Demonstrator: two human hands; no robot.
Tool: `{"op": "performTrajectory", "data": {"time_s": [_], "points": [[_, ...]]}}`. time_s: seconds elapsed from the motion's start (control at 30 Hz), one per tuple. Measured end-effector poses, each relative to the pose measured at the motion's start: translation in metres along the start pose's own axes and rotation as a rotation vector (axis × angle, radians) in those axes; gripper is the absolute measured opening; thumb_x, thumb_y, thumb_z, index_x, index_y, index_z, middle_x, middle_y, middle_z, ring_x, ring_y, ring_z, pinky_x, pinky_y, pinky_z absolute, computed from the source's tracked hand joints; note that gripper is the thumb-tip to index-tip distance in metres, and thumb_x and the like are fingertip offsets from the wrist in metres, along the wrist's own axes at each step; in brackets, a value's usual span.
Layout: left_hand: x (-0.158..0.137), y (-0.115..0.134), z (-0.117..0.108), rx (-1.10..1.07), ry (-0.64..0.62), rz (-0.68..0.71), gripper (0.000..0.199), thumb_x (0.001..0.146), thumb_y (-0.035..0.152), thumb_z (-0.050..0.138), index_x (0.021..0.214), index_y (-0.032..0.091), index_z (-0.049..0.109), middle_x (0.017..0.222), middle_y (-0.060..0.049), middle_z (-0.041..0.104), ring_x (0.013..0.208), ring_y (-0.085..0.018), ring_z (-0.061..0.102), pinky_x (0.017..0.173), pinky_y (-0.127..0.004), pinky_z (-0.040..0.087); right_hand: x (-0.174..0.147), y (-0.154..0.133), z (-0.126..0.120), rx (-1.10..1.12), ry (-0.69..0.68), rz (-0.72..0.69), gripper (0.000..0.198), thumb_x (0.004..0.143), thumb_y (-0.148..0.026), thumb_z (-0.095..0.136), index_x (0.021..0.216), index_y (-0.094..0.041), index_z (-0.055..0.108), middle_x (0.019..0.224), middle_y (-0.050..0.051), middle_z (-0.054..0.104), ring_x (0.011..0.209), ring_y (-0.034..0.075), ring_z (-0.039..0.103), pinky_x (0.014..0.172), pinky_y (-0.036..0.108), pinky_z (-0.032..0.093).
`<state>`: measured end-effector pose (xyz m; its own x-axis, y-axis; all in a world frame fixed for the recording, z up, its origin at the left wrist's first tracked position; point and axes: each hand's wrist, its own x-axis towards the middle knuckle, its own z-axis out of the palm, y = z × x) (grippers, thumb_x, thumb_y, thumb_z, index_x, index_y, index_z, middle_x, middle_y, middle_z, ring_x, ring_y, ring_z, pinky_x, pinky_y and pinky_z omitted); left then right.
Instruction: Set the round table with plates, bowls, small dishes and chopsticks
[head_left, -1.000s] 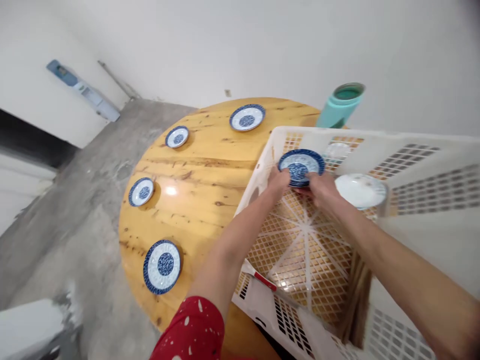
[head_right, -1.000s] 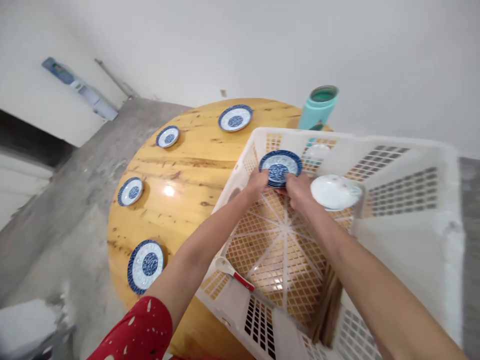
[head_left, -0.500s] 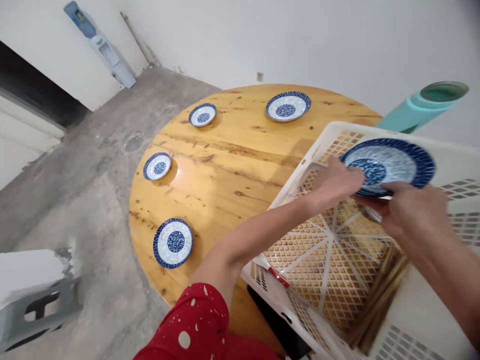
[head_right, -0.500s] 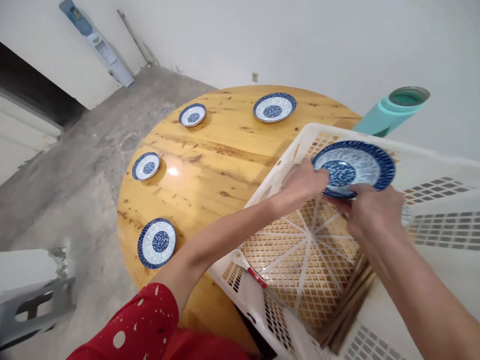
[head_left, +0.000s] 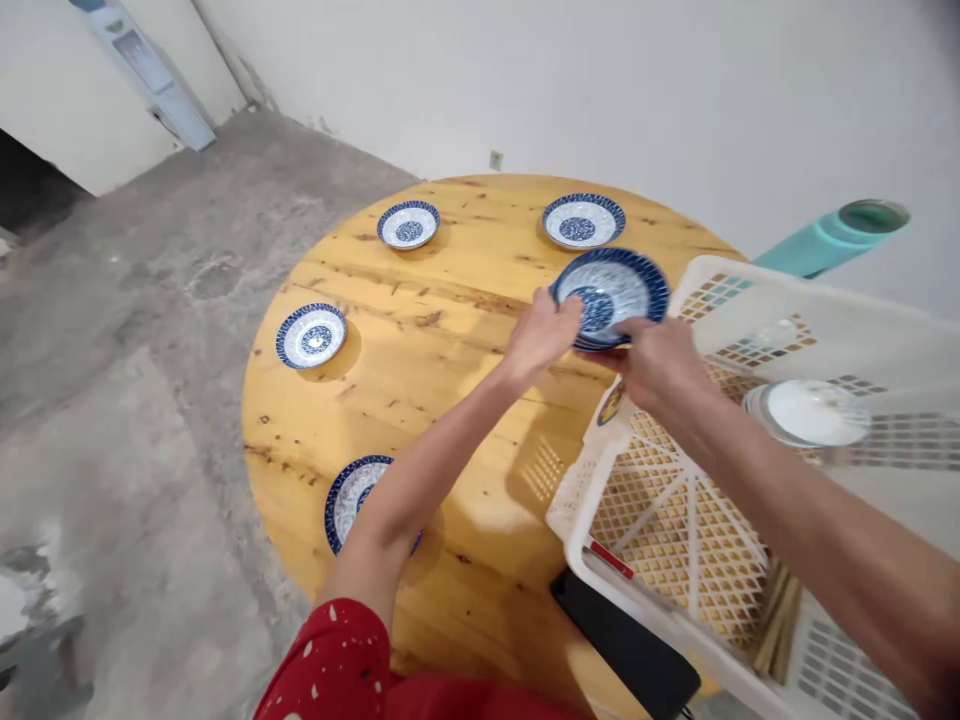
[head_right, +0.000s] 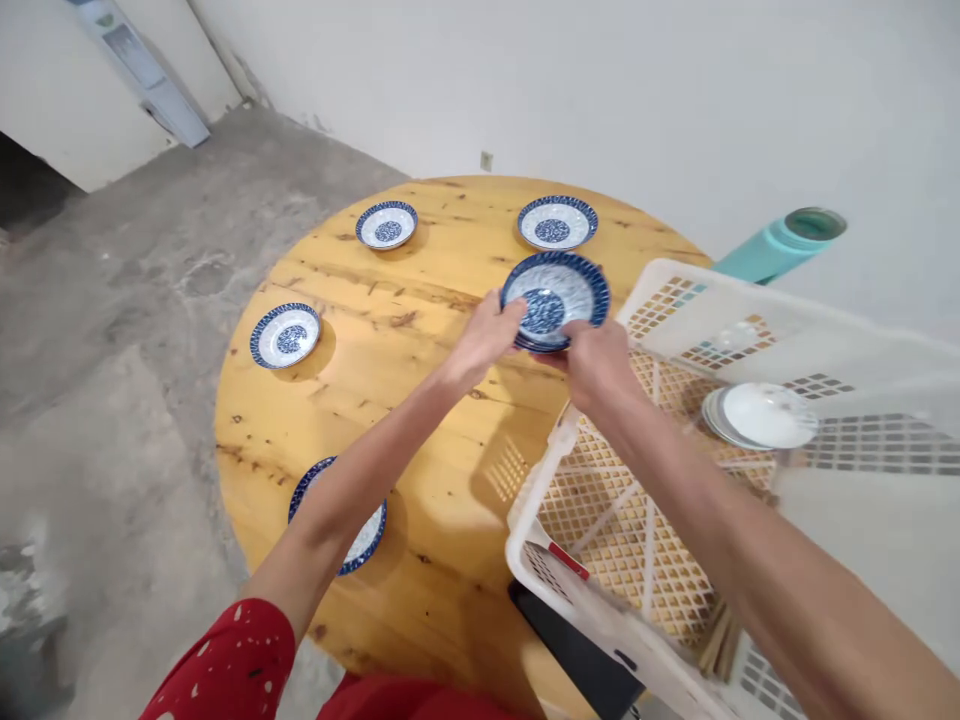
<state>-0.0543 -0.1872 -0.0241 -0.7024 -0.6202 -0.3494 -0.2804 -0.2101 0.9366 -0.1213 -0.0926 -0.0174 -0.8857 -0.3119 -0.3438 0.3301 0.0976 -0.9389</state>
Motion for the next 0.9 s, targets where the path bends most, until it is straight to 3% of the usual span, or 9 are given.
{"op": "performTrajectory", "data": {"time_s": [0.13,0.27,0.5,0.9], "points": [[0.008,-0.043,-0.050,0.024,0.077,-0.064,0.036,0.100,0.035,0.050,0.133,0.019,0.054,0.135,-0.014,0.065,0.123,-0.028,0.064,0.096,-0.038,0.058,-0.006,0.035,0.051,-0.128,-0.058,0.245,0.016,0.086,-0.001,0.053,0.084,-0.017,0.054,0.080,0.003,0.065,0.065,0.013,0.062,0.059,0.026,0.059],[0.017,-0.077,-0.078,0.033,0.086,-0.180,0.038,0.099,0.034,0.048,0.134,0.020,0.053,0.132,-0.014,0.066,0.112,-0.026,0.068,0.082,-0.036,0.063,-0.003,0.064,0.080,-0.204,-0.052,0.367,0.017,0.090,0.001,0.048,0.091,-0.015,0.053,0.071,0.001,0.062,0.060,0.013,0.061,0.056,0.026,0.058],[0.043,-0.103,-0.089,0.026,0.094,-0.210,0.037,0.097,0.031,0.049,0.133,0.022,0.055,0.130,-0.012,0.068,0.110,-0.024,0.069,0.081,-0.034,0.064,0.015,0.088,0.099,-0.228,-0.025,0.407,0.017,0.092,0.000,0.047,0.093,-0.016,0.052,0.067,-0.001,0.060,0.062,0.013,0.063,0.061,0.028,0.061],[0.057,-0.108,-0.100,0.009,0.082,-0.163,0.031,0.100,0.030,0.045,0.127,0.022,0.057,0.130,-0.011,0.068,0.107,-0.023,0.070,0.076,-0.032,0.063,0.031,0.106,0.110,-0.201,-0.019,0.340,0.022,0.083,-0.002,0.055,0.098,-0.017,0.057,0.080,0.002,0.065,0.066,0.015,0.067,0.056,0.028,0.062]]}}
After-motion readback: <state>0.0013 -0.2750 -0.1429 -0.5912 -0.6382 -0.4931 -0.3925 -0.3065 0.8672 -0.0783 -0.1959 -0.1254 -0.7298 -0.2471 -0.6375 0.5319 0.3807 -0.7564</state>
